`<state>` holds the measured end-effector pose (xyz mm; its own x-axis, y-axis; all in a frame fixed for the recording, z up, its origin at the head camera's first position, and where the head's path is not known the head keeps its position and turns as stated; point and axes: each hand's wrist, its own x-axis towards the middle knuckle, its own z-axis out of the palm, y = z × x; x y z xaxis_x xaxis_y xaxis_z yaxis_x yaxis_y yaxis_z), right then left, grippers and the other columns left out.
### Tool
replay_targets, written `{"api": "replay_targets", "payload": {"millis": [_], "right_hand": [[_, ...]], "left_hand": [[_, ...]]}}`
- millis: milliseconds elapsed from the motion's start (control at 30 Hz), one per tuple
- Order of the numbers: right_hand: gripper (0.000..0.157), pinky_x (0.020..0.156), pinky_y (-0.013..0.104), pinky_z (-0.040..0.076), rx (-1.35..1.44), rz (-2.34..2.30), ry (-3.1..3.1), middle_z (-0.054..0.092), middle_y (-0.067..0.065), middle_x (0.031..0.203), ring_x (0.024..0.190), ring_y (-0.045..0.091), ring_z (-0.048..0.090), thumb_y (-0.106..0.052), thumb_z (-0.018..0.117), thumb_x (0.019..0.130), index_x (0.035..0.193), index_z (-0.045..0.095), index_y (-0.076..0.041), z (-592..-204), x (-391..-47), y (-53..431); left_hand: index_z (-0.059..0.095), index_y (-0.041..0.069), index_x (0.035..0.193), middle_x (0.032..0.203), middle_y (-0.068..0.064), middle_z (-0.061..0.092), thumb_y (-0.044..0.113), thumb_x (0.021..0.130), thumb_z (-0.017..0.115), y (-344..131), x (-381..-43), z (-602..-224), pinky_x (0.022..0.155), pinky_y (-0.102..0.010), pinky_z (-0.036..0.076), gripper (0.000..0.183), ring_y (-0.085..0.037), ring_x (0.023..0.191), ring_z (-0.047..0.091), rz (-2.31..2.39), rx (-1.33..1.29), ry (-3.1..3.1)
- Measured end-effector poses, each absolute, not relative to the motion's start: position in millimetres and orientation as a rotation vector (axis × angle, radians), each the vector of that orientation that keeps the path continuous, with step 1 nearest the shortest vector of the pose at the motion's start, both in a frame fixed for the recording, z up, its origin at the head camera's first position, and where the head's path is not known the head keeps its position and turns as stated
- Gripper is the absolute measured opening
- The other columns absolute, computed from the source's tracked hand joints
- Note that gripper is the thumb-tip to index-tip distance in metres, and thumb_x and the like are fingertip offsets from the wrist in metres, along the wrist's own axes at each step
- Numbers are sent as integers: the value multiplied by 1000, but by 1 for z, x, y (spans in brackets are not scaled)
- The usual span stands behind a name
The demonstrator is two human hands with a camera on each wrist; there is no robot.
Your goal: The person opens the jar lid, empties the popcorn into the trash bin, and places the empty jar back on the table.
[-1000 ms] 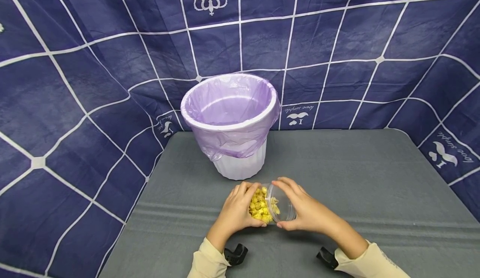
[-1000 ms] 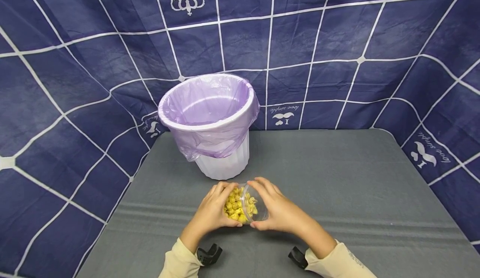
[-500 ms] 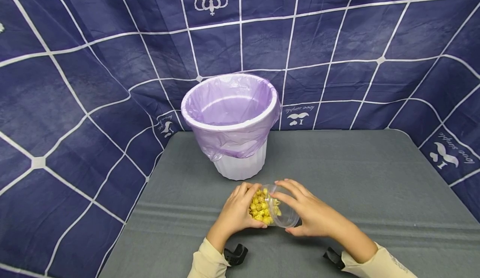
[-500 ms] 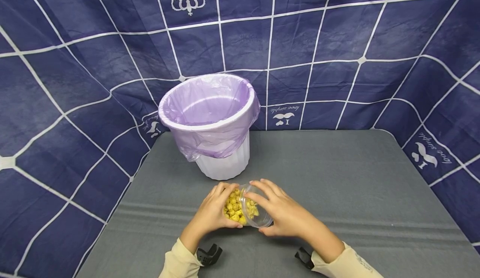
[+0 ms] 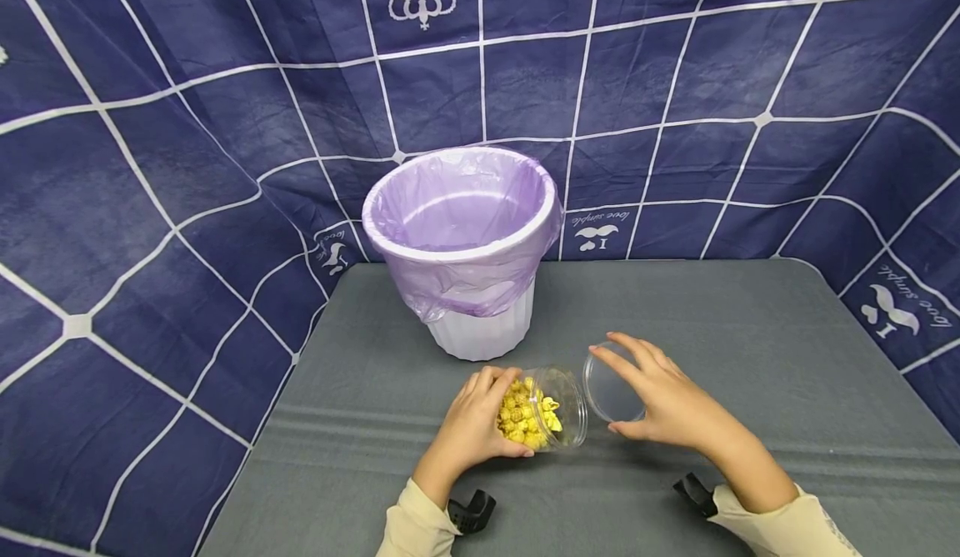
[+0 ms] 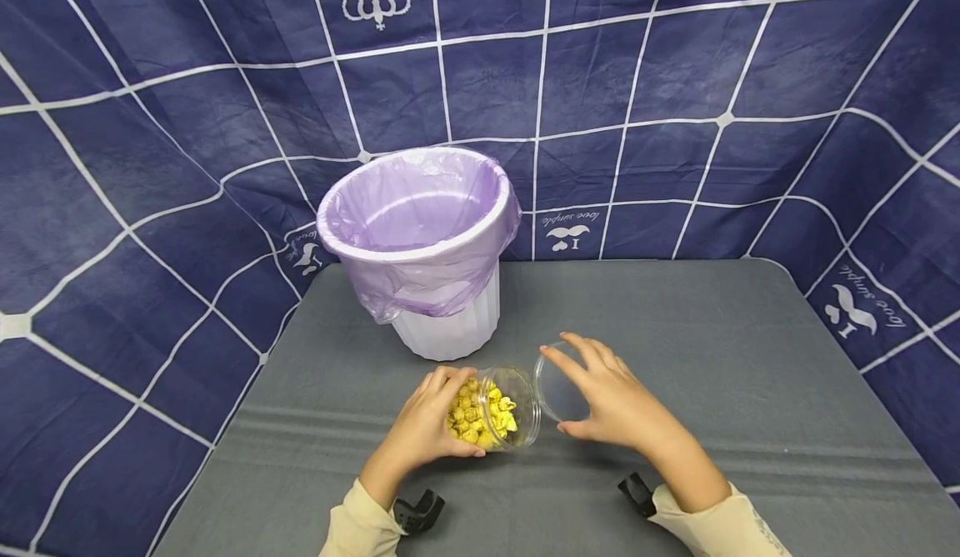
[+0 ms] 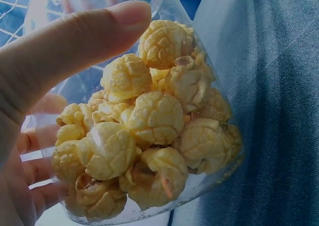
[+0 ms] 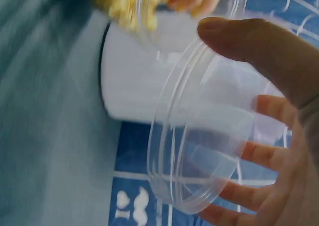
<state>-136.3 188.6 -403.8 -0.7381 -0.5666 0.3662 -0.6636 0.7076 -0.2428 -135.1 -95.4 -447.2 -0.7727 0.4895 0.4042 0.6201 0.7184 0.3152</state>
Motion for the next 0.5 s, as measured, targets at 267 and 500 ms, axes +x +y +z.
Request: {"api": "replay_targets", "payload": {"millis": [267,500], "right_hand": [[94,81,64,31,724,523,-2874,30,21,133,112,50,32,-34,81,58,136,33,-18,-422,-156,223],[91,76,67,31,572,490,-2983,28,26,130,107,56,34,-34,81,58,134,35,-13,-446,-171,251]], "left_hand": [[46,15,123,103,0,45,51,43,83,-95,-135,-447,78,-34,41,96,-18,92,46,-627,-871,-2631],[46,14,124,104,-1,45,51,43,83,-94,-135,-447,78,-35,41,97,-19,93,46,-622,-869,-2642]]}}
